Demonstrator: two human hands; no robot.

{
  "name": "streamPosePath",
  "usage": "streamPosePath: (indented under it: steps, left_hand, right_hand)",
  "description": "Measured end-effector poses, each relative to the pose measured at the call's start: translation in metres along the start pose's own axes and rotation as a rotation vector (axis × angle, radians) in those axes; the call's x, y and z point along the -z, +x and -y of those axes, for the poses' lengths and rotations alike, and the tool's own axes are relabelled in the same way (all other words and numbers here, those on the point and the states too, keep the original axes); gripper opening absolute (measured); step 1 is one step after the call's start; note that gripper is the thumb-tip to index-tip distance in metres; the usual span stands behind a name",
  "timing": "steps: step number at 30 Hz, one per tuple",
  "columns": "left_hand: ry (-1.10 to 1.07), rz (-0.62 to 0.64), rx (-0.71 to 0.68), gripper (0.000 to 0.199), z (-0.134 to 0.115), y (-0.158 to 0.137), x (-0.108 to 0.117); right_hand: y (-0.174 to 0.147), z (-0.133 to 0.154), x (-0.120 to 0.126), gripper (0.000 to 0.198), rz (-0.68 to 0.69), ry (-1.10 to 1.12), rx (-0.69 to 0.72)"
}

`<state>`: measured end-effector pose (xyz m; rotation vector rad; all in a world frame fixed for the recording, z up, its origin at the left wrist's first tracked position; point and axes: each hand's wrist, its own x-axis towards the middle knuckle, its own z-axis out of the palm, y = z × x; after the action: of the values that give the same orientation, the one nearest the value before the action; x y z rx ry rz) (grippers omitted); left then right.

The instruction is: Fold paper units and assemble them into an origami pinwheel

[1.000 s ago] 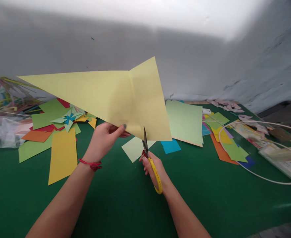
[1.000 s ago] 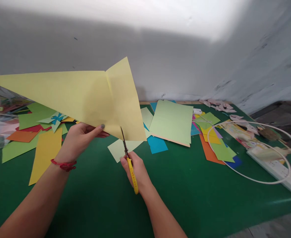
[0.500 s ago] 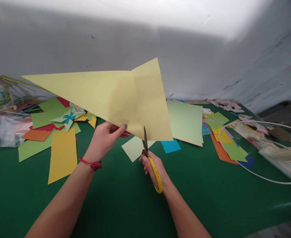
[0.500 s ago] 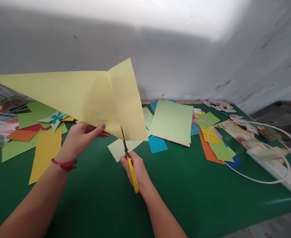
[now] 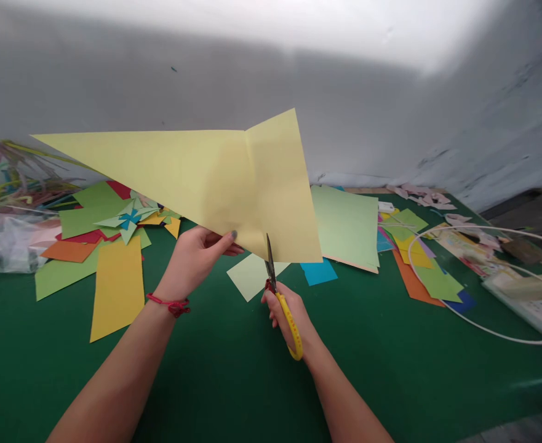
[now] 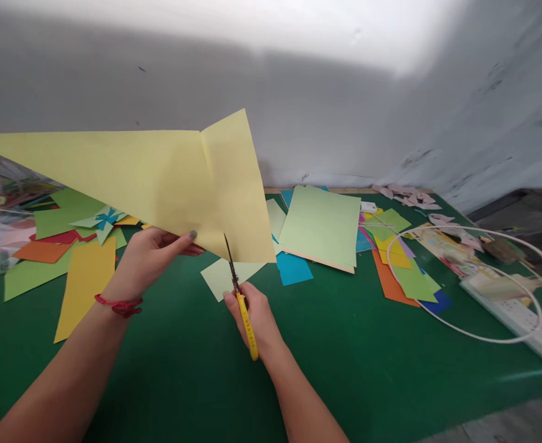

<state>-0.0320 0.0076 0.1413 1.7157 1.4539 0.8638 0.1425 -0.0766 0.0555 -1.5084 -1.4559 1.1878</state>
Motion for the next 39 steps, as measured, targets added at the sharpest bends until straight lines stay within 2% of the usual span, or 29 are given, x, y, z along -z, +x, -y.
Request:
streamPosePath:
  steps: [39]
  left_hand:
    - [-0.032,-0.002,0.01,0.032,0.001,0.0,-0.001]
  right_hand:
    - [0.002,-0.012,-0.004,0.042,-0.076,-0.033,0.009]
